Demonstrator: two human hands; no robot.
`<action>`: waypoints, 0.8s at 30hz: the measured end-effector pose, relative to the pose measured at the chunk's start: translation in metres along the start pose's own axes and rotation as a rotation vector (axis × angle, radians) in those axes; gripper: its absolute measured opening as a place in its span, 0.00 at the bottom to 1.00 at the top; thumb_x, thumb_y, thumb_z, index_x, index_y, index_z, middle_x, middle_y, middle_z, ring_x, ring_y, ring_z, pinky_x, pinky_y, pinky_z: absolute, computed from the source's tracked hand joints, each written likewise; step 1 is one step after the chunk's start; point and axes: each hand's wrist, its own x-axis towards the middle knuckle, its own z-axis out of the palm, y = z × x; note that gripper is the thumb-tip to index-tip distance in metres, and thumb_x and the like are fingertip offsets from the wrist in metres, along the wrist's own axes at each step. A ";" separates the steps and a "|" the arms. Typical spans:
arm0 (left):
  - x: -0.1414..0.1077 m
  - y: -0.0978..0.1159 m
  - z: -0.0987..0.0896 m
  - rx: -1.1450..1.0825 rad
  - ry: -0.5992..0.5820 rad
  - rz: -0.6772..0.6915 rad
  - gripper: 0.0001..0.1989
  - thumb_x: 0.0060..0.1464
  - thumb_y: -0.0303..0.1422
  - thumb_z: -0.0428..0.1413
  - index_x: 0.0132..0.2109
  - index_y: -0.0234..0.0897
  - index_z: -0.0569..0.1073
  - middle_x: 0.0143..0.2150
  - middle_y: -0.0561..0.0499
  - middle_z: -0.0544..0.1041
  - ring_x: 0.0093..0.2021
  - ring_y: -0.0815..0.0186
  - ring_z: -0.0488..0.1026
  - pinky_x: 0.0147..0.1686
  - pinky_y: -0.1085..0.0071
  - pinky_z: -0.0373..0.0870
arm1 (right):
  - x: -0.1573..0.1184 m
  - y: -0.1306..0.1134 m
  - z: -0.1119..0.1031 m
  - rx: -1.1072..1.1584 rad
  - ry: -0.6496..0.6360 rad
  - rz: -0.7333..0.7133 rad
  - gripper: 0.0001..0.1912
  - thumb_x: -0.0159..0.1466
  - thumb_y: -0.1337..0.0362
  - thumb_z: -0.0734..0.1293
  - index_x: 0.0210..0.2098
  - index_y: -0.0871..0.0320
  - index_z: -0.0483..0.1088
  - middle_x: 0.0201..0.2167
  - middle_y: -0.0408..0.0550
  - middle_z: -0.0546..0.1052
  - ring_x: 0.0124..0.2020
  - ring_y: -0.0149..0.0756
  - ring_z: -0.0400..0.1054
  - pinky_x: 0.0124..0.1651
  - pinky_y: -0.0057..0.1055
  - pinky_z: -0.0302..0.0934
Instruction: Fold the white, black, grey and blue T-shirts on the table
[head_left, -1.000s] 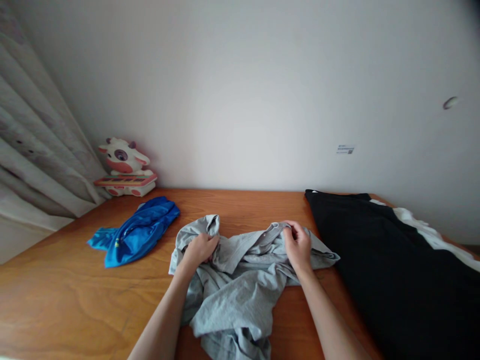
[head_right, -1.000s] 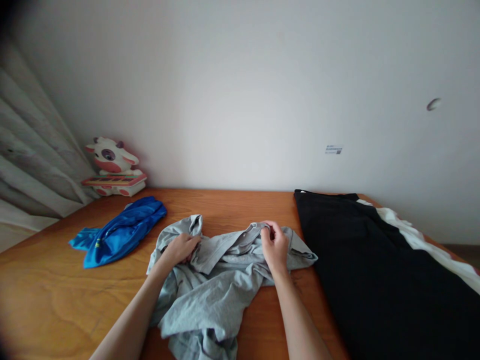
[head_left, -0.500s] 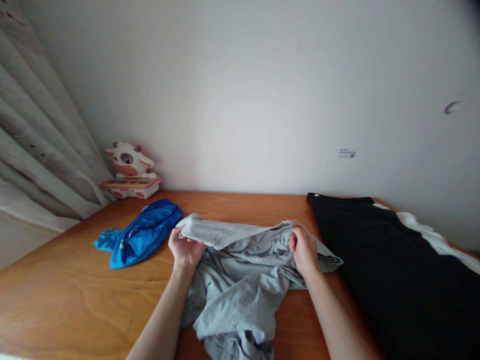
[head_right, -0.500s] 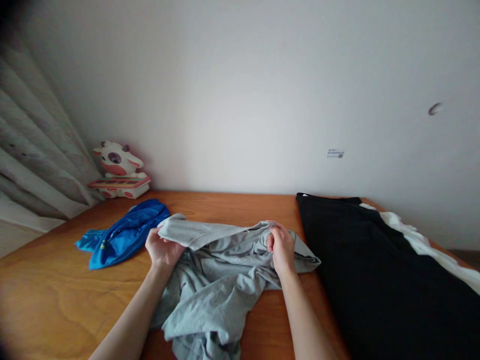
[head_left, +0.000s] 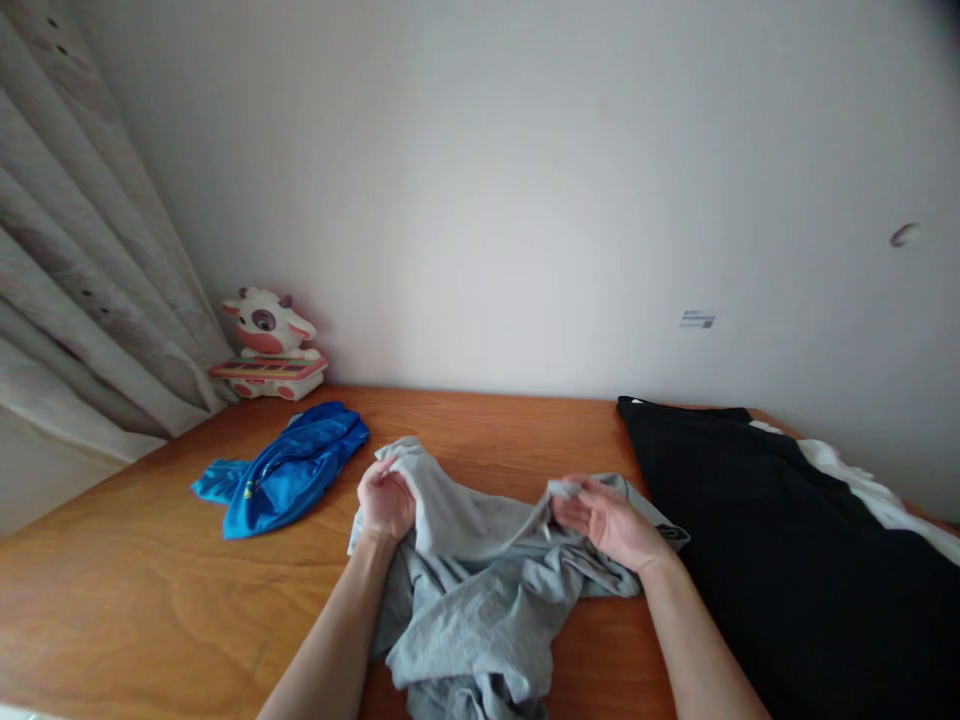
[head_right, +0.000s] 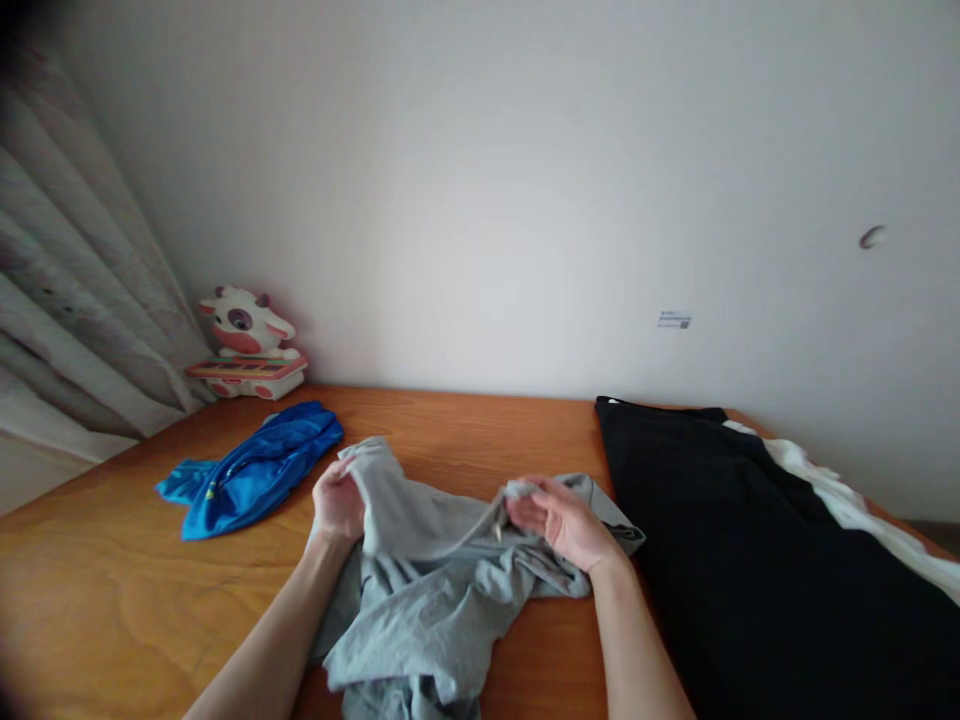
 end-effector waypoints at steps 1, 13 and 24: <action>0.004 -0.001 0.001 -0.023 0.012 -0.002 0.17 0.53 0.46 0.55 0.41 0.39 0.78 0.47 0.41 0.82 0.54 0.50 0.76 0.53 0.51 0.73 | 0.006 0.000 0.003 -0.022 0.130 -0.141 0.21 0.59 0.48 0.67 0.47 0.51 0.74 0.43 0.54 0.83 0.40 0.42 0.79 0.40 0.38 0.72; 0.013 -0.039 0.000 0.738 0.042 0.057 0.17 0.53 0.45 0.56 0.42 0.37 0.78 0.41 0.43 0.83 0.45 0.54 0.79 0.48 0.60 0.72 | 0.033 0.028 0.003 -0.277 0.581 -0.290 0.22 0.58 0.44 0.69 0.38 0.57 0.78 0.37 0.55 0.83 0.42 0.49 0.78 0.49 0.47 0.71; -0.006 -0.047 0.017 1.654 -0.366 0.155 0.18 0.58 0.32 0.55 0.54 0.41 0.76 0.60 0.42 0.75 0.60 0.48 0.71 0.58 0.49 0.65 | 0.027 0.040 0.021 -1.253 0.341 -0.354 0.12 0.66 0.65 0.61 0.39 0.55 0.77 0.40 0.52 0.78 0.45 0.43 0.73 0.51 0.38 0.66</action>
